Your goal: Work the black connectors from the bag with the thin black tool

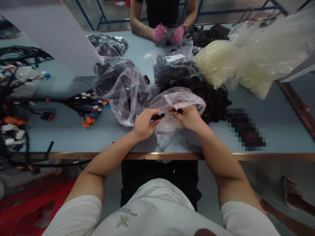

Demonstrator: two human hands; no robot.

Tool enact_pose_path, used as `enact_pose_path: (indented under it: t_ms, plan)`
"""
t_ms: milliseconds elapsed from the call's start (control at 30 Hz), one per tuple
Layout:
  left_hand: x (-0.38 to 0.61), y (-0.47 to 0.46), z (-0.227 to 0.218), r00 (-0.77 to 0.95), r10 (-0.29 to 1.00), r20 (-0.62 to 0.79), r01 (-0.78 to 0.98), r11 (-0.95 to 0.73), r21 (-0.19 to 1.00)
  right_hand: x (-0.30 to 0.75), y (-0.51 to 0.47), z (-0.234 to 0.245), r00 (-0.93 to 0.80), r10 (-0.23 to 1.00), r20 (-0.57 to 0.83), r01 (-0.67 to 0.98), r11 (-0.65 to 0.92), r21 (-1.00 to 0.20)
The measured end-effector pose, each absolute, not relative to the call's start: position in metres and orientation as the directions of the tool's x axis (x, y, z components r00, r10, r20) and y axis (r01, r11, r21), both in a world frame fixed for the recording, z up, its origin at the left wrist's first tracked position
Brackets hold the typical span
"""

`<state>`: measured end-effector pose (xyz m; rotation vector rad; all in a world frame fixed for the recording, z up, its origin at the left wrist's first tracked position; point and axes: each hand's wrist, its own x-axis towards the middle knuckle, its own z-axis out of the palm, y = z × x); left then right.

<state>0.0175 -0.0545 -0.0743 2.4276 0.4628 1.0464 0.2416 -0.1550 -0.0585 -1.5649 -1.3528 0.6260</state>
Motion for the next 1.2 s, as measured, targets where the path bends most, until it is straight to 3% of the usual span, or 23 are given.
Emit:
enact_pose_path:
  t_ms: [167,467,700,967,1200]
  plan:
    - [0.018,-0.055,-0.074,0.661,0.463,0.590,0.114,-0.839,0.531,0.234,-0.160,-0.048,0.301,0.948,0.107,0.253,0.029,-0.967]
    - [0.017,-0.059,-0.076,0.683,0.419,0.598,0.059,-0.848,0.527,0.223,-0.160,-0.044,0.181,0.980,0.081,0.087,0.066,-0.994]
    - [0.017,-0.062,-0.080,0.707,0.436,0.557,0.072,-0.828,0.556,0.220,-0.159,-0.041,0.158,0.983,0.095,0.053,0.088,-0.995]
    - [0.017,-0.063,-0.079,0.704,0.396,0.590,0.072,-0.866,0.495,0.222,-0.161,-0.046,0.137,0.989,0.060,0.074,0.050,-0.996]
    - [0.017,-0.066,-0.074,0.685,0.299,0.664,-0.022,-0.903,0.429,0.232,-0.159,-0.043,0.008,1.000,0.025,-0.011,0.025,-1.000]
